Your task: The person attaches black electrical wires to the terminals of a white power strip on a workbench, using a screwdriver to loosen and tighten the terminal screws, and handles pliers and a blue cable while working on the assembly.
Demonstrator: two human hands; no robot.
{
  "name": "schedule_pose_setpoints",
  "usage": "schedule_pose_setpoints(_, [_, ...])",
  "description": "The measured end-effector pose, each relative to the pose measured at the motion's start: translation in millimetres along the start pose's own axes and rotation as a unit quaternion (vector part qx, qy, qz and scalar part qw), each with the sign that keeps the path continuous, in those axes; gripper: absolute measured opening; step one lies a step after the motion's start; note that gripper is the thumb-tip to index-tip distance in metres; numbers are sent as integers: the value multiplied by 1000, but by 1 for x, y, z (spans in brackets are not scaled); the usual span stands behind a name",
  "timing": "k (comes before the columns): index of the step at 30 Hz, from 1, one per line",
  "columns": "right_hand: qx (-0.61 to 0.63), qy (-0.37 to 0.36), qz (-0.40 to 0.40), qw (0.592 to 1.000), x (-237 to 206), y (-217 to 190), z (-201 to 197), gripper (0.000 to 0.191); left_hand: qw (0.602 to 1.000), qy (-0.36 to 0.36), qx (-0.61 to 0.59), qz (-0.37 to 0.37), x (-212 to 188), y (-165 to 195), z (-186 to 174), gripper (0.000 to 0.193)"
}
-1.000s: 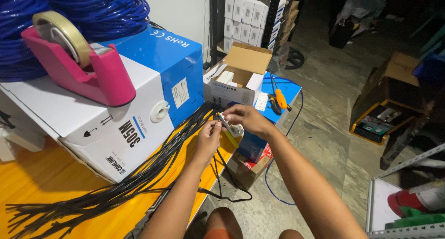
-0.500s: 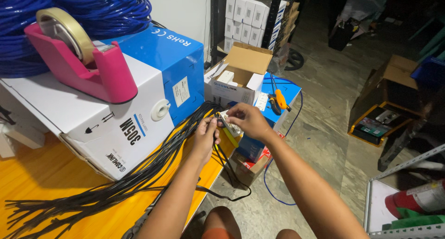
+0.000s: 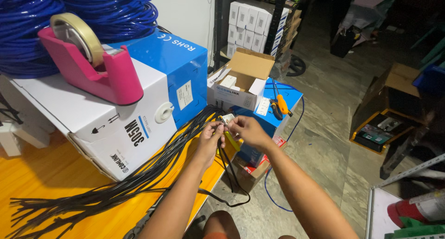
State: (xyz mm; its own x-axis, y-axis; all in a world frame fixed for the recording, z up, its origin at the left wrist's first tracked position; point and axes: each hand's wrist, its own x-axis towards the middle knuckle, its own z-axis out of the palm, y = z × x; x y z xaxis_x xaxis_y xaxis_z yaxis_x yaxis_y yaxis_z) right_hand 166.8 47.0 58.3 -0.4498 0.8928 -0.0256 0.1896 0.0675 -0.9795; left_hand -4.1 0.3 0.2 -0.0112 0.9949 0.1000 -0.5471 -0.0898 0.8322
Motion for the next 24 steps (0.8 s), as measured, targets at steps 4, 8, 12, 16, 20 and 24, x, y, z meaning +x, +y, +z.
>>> schedule_pose_setpoints(4, [50,-18,-26,998,2,-15,-14,19,999,-14,-38,-29,-2,4,1,17])
schedule_pose_setpoints(8, [-73,-36,-101,992,2,-33,-16,22,997,-42,-54,-47,-3,8,-1,17])
schedule_pose_setpoints(12, [-181,-31,-86,979,5,-37,-9,21,996,-38,-42,-64,-5,9,-2,14])
schedule_pose_setpoints(16, [-141,-23,-30,989,18,-21,-4,21,998,-24,-11,-59,-4,7,-2,12])
schedule_pose_setpoints(20, [-173,147,-69,971,39,7,-22,22,998,41,17,-46,0,1,-5,12])
schedule_pose_setpoints(24, [-369,369,-86,848,45,27,-78,26,995,98,12,-29,2,-7,-15,13])
